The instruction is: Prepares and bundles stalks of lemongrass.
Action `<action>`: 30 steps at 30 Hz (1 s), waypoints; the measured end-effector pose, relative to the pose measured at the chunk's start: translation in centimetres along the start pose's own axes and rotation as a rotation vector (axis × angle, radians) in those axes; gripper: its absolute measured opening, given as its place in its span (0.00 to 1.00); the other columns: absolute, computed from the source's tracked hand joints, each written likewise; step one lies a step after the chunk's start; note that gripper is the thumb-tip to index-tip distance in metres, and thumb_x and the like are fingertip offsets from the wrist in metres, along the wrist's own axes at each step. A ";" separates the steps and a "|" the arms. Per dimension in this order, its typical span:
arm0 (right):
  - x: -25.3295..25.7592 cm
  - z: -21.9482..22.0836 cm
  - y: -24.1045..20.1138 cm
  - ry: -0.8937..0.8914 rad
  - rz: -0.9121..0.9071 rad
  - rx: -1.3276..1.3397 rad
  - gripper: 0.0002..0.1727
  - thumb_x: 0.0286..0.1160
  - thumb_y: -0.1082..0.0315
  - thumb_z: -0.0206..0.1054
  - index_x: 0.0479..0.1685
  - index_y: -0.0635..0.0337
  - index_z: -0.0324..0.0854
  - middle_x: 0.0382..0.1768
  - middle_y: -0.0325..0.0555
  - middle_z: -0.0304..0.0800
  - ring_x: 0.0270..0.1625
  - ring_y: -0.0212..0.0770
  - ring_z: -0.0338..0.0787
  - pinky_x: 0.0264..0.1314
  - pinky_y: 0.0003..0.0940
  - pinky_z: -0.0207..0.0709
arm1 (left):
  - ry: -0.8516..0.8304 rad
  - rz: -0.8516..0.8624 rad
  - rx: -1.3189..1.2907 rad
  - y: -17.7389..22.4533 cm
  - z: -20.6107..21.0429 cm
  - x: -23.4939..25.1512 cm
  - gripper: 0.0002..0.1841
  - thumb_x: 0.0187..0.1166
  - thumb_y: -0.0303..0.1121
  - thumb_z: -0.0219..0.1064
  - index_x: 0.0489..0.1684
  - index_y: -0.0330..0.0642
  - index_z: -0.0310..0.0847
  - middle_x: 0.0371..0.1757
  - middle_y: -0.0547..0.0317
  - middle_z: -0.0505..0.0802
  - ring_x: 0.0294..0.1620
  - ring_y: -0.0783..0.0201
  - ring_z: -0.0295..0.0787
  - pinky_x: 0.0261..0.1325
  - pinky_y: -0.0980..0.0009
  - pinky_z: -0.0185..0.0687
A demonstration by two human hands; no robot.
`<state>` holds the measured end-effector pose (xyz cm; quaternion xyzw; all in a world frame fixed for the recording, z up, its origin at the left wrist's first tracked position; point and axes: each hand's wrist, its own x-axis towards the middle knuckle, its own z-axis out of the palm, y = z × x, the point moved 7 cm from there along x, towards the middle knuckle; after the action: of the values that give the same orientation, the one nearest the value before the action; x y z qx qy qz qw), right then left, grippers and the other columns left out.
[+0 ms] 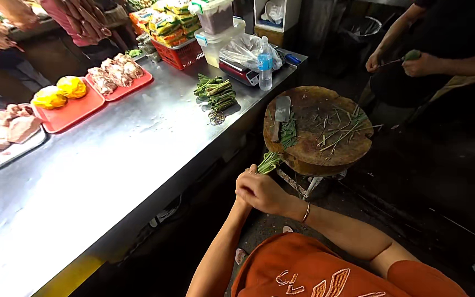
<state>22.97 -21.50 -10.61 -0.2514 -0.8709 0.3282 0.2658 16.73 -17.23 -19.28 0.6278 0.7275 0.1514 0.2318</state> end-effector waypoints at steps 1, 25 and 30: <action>-0.3 0.9 -0.2 -0.057 -0.037 -0.012 0.19 0.87 0.62 0.57 0.37 0.69 0.85 0.35 0.56 0.89 0.45 0.52 0.91 0.53 0.49 0.82 | -0.049 -0.058 0.017 0.4 -0.9 0.2 0.19 0.81 0.41 0.67 0.60 0.34 0.84 0.54 0.38 0.93 0.61 0.42 0.90 0.66 0.44 0.80; -1.6 -5.0 -5.2 0.105 -0.528 0.890 0.20 0.92 0.68 0.55 0.75 0.44 0.83 0.70 0.42 0.88 0.59 0.37 0.94 0.60 0.32 0.91 | 0.319 -0.045 -1.149 -3.0 -15.7 -1.3 0.09 0.68 0.17 0.70 0.41 0.31 0.77 0.20 0.59 0.87 0.17 0.68 0.84 0.25 0.73 0.85; 3.1 -5.6 0.4 0.520 -0.202 1.361 0.45 0.71 0.55 0.77 0.89 0.55 0.59 0.84 0.42 0.74 0.77 0.34 0.84 0.64 0.23 0.86 | 0.408 0.110 -1.275 -0.8 -18.1 -4.5 0.06 0.68 0.17 0.69 0.36 0.34 0.77 0.20 0.61 0.88 0.19 0.69 0.86 0.28 0.72 0.88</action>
<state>24.31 -16.84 -6.38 -0.0189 -0.4022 0.7000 0.5898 7.00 -20.48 -3.67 0.3632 0.4919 0.6785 0.4071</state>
